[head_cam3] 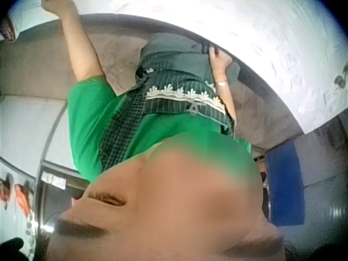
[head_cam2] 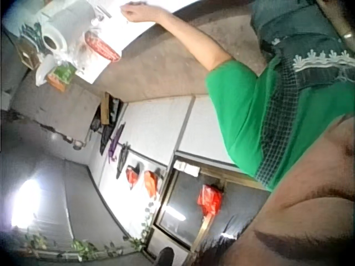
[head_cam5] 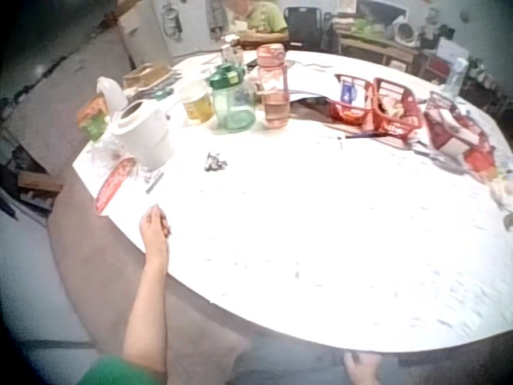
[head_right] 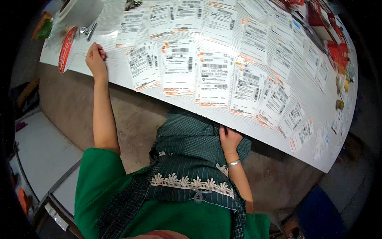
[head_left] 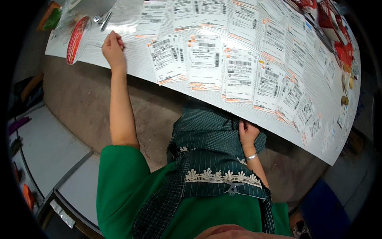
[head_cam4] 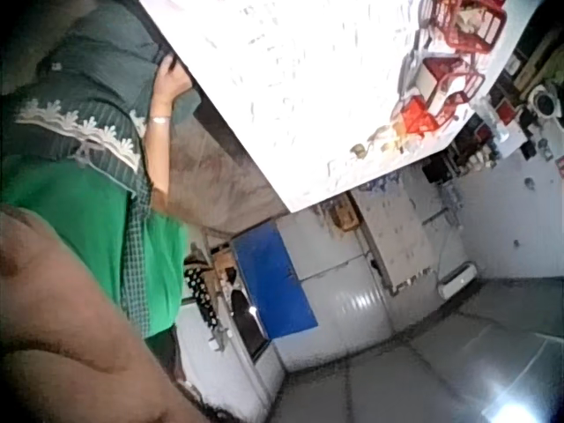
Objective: The person sorts through a stack of shipping labels on a white desk, picking them up one by one or in small groups to check information and then placing them into different piles on the surface.
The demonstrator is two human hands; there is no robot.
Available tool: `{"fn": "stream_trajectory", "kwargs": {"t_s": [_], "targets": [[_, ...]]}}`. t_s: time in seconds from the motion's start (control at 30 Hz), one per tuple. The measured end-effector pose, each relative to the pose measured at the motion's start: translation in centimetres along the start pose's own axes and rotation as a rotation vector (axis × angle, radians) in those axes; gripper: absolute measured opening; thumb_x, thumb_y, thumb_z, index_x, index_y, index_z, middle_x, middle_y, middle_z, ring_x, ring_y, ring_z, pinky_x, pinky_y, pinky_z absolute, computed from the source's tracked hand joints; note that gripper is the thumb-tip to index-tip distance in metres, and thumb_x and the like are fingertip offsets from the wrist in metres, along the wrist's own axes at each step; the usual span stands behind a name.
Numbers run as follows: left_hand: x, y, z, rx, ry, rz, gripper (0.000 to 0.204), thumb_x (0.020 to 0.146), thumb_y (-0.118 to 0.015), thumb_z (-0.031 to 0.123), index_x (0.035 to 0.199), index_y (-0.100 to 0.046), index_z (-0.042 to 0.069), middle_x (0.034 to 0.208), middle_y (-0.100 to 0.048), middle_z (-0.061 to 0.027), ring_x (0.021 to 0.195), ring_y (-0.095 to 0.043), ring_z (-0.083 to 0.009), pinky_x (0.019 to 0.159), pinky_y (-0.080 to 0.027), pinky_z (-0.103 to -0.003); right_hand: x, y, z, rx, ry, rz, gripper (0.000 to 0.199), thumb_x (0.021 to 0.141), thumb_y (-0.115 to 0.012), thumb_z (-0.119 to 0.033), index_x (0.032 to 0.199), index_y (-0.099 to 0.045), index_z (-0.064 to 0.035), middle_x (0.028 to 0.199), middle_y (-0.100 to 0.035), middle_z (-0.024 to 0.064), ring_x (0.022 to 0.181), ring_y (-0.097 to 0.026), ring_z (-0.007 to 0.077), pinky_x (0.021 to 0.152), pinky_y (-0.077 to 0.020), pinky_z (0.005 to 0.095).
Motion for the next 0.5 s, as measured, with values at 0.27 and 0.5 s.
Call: {"fn": "stream_trajectory", "kwargs": {"t_s": [0.27, 0.5], "targets": [[0.0, 0.0, -0.1, 0.018, -0.004, 0.024, 0.033, 0.094, -0.050, 0.025, 0.067, -0.053, 0.006, 0.056, -0.045, 0.0030, 0.050, -0.038, -0.0036, 0.047, -0.030, -0.019, 0.1, 0.3, -0.4, 0.004, -0.036, -0.009, 0.016, 0.074, -0.066, -0.019, 0.086, -0.069, -0.0078, 0.077, -0.063, 0.0125, 0.069, -0.060, 0.0312, 0.062, -0.0479, 0.0389], [-0.1, -0.2, 0.0, 0.026, -0.007, 0.020, 0.033, 0.094, -0.050, 0.026, 0.068, -0.054, 0.006, 0.057, -0.046, 0.0029, 0.050, -0.039, -0.0039, 0.047, -0.031, -0.019, 0.3, 0.9, -0.9, -0.010, -0.053, -0.023, 0.014, 0.075, -0.066, -0.020, 0.083, -0.068, -0.0079, 0.072, -0.063, 0.0106, 0.062, -0.060, 0.0279, 0.058, -0.0478, 0.0366]]}}
Point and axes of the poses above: each hand's wrist, its own x-axis towards the middle knuckle, its own y-axis out of the back of the hand, z = x × y, the point moved 4 cm from there along x, towards the middle knuckle
